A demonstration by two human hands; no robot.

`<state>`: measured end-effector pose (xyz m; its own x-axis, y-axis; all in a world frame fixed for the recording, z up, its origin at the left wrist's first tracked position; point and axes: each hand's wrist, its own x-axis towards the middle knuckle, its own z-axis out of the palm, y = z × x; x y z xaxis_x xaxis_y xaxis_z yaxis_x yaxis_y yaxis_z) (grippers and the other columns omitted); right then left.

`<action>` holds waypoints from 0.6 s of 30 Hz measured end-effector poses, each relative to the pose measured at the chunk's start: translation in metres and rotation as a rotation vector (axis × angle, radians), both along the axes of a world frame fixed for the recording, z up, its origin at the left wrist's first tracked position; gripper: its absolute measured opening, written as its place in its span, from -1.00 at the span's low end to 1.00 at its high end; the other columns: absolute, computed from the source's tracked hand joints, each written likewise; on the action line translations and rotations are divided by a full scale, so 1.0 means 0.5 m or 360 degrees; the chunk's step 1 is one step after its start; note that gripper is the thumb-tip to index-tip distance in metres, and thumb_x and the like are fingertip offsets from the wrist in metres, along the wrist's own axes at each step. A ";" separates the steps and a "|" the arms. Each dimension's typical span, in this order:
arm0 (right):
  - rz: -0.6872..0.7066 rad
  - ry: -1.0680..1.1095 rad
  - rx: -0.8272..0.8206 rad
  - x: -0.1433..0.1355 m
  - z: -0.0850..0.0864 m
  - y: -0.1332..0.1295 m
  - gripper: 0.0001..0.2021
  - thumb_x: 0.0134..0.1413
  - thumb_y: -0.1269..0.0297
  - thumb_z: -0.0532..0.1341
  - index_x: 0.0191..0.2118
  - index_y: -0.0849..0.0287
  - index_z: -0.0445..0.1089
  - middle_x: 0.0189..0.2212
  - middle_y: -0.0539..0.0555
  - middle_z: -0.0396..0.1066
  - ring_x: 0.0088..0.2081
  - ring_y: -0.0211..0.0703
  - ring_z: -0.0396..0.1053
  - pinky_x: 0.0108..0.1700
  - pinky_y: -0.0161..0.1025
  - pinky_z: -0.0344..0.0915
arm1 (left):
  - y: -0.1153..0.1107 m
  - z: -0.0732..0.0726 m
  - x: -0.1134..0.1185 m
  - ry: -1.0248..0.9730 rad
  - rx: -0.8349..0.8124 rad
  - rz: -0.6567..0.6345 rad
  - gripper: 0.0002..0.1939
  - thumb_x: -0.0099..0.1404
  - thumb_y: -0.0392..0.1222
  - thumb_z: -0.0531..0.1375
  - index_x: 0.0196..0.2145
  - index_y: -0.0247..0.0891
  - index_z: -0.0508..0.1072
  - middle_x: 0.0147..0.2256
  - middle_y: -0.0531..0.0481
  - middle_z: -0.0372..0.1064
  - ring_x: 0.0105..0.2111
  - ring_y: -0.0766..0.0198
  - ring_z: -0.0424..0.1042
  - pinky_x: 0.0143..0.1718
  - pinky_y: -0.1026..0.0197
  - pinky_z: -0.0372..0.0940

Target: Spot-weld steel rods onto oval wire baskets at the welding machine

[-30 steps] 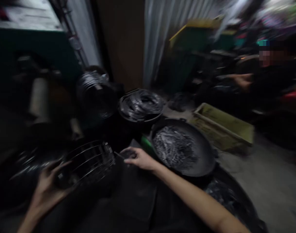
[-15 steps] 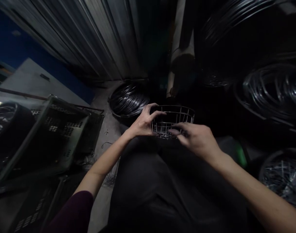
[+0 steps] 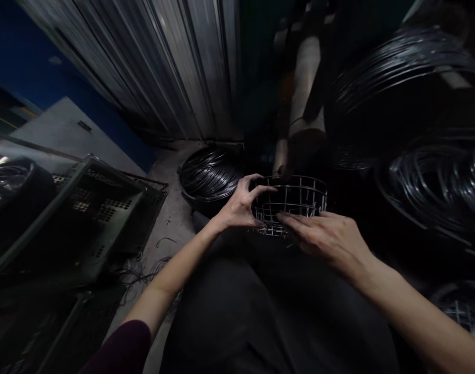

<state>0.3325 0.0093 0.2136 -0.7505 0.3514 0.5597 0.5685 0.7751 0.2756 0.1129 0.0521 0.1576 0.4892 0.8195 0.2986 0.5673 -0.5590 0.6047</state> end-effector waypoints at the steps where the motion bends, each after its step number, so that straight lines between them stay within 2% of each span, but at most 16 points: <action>1: 0.0000 -0.0008 0.0003 0.003 0.000 0.003 -0.60 0.35 0.44 -0.07 -0.24 0.22 0.55 -0.40 -0.07 0.56 -0.57 -0.42 0.37 -0.57 -0.36 0.20 | 0.003 0.001 0.003 0.0010 0.0015 -0.0001 -0.12 -0.18 -0.07 0.49 0.13 -0.18 0.37 0.20 -0.28 0.00 0.21 -0.21 0.08 0.22 -0.25 0.14; 4: -0.0011 -0.0021 0.0005 0.013 -0.007 0.013 -0.64 0.35 0.41 -0.04 -0.20 0.24 0.54 -0.38 -0.05 0.56 -0.55 -0.39 0.39 -0.56 -0.34 0.22 | 0.011 0.006 0.007 0.0020 0.0066 -0.0006 -0.15 -0.15 -0.06 0.48 0.12 -0.24 0.39 0.19 -0.31 0.01 0.20 -0.17 0.11 0.23 -0.21 0.15; 13: -0.0009 0.0005 0.0005 0.015 -0.014 0.035 -0.63 0.35 0.36 -0.04 -0.18 0.23 0.54 -0.41 -0.02 0.55 -0.58 -0.36 0.37 -0.57 -0.33 0.19 | 0.031 0.013 0.000 0.0030 0.0045 -0.0013 -0.16 -0.17 -0.07 0.48 0.10 -0.22 0.39 0.17 -0.28 0.03 0.19 -0.17 0.13 0.21 -0.22 0.18; 18: -0.0097 0.0012 -0.0184 0.026 -0.028 0.038 -0.65 0.30 0.30 0.00 -0.11 0.09 0.55 -0.37 0.01 0.56 -0.58 -0.30 0.36 -0.56 -0.30 0.16 | 0.043 0.021 -0.006 0.0036 0.0009 -0.0069 -0.15 -0.18 -0.05 0.48 0.10 -0.25 0.38 0.15 -0.28 0.07 0.18 -0.18 0.15 0.21 -0.23 0.17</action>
<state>0.3455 0.0283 0.1996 -0.7216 0.4586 0.5186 0.6173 0.7654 0.1821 0.1101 0.0738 0.1681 0.5311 0.7955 0.2917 0.5556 -0.5869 0.5889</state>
